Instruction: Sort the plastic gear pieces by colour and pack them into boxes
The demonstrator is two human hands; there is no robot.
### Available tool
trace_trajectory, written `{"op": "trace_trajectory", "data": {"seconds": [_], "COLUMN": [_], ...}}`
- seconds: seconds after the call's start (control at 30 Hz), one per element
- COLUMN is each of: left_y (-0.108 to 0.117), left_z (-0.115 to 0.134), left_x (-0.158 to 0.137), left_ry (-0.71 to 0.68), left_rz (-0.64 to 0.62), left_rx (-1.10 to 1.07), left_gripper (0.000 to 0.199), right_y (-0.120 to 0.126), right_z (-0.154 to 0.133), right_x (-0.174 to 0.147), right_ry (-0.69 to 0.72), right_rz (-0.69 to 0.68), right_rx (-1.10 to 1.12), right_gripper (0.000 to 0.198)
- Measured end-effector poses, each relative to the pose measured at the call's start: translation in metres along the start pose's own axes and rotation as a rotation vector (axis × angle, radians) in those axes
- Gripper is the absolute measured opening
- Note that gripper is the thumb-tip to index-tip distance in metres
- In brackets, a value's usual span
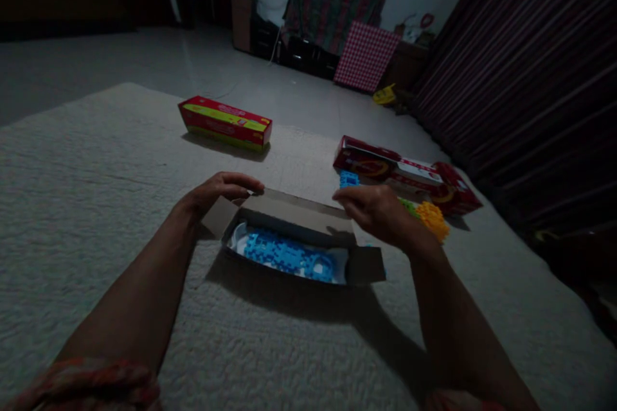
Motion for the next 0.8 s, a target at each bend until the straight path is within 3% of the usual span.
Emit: {"op": "trace_trajectory", "data": {"seconds": [0.07,0.17,0.23,0.37,0.8], "left_y": [0.001,0.002,0.002,0.002,0.003], "left_z": [-0.002,-0.002,-0.002,-0.003,-0.004], "left_x": [0.001,0.002,0.002,0.002,0.002], "left_ry": [0.011,0.016,0.012,0.013,0.007], "left_rz": [-0.001,-0.002,-0.001,0.009,0.025], "left_rx": [-0.004,-0.004,-0.002,0.011,-0.017], "left_gripper": [0.031,0.03,0.029,0.031,0.028], "right_y": [0.007,-0.023,-0.047,-0.072,-0.07], "right_z": [0.05,0.108,0.127,0.134,0.129], "right_x": [0.005,0.012,0.013,0.01,0.012], "right_ry": [-0.119,-0.269,-0.297,-0.306,-0.325], "right_rz": [0.165,0.085,0.001,-0.055,-0.13], "right_rx": [-0.062,-0.225,-0.322,-0.414,-0.444], "right_gripper": [0.028,0.036,0.048,0.051,0.041]}}
Point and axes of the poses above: each hand's wrist, its own x-axis towards the middle knuckle, its own y-axis out of the back of the hand, z = x × y, the point moved 8 cm from there along x, towards the middle knuckle, and after that the axes turned 2 degrees about y, right-handed, at the moved point
